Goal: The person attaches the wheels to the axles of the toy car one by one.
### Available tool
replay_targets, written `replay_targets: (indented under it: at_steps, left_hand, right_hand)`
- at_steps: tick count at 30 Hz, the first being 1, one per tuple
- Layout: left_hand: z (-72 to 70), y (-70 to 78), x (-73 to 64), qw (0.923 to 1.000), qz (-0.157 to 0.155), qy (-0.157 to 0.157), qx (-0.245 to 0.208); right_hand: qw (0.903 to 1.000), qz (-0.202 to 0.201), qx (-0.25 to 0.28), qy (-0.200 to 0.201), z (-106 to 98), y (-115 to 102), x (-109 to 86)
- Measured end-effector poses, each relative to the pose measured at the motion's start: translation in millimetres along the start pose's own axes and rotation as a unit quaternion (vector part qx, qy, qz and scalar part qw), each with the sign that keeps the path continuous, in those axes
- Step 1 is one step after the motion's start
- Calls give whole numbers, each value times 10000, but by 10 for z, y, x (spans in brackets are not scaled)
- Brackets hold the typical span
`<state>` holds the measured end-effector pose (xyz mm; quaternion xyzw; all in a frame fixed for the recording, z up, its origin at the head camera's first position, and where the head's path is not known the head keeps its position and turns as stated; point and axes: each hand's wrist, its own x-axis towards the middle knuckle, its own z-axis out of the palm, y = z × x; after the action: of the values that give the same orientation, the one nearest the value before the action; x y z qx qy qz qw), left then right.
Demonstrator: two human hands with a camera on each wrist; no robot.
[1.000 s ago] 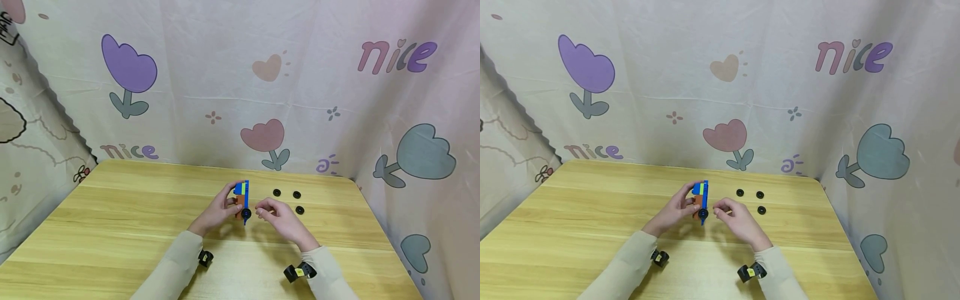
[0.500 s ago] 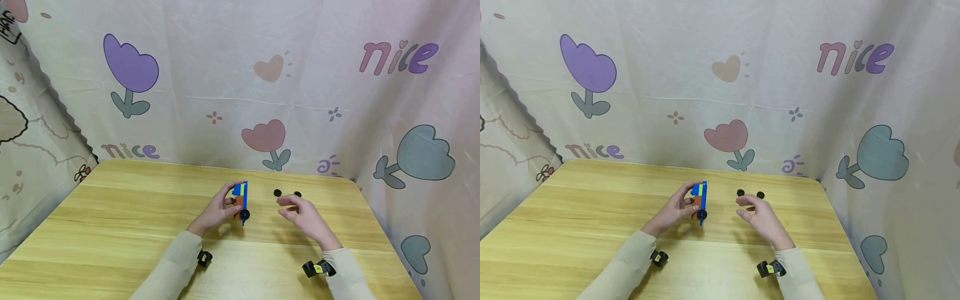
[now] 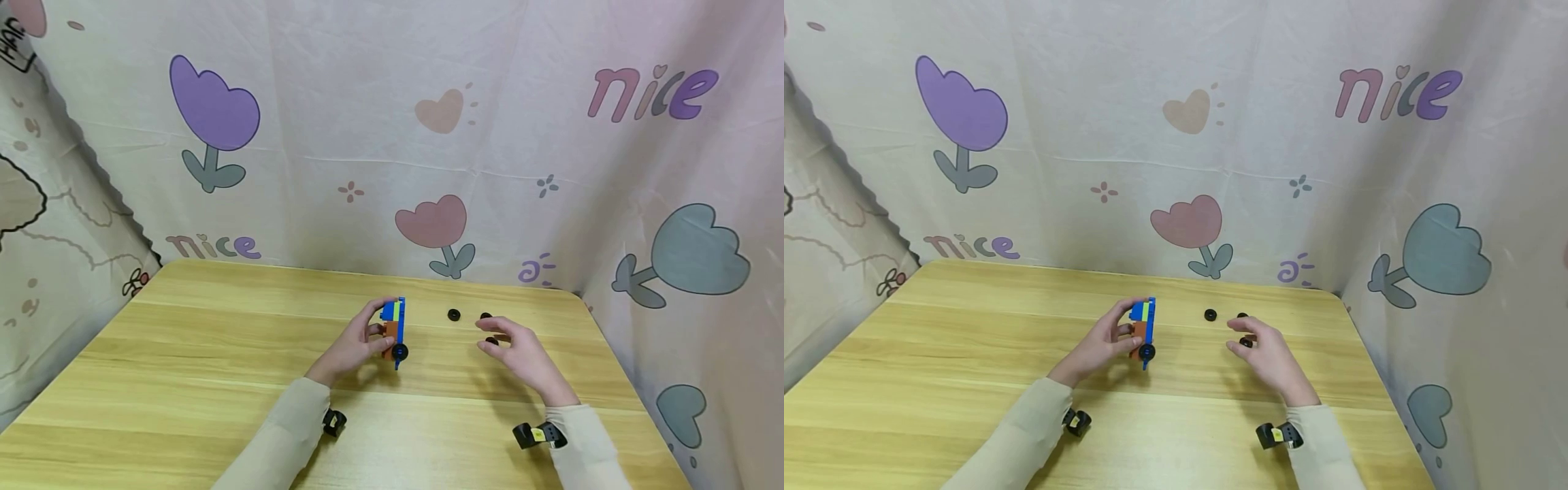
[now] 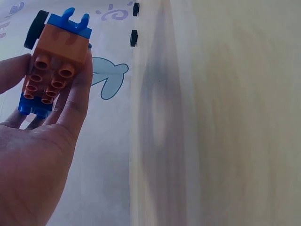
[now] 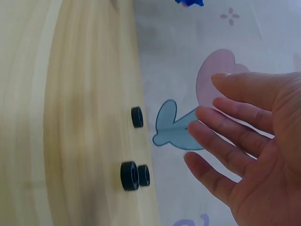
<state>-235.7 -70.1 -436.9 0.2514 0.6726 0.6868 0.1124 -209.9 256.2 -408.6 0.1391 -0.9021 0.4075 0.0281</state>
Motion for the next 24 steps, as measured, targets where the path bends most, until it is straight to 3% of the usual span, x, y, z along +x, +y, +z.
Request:
replay_targets:
  at_steps: [20,24]
  left_hand:
    - [10,-7,-5,9999,-89,60,111]
    - [16,-16,-1,9997,-142,98,189]
  right_hand:
    - [9959,424,-731,-322,-86,332,36]
    - [9950,334,-869,-361,-80,405,66]
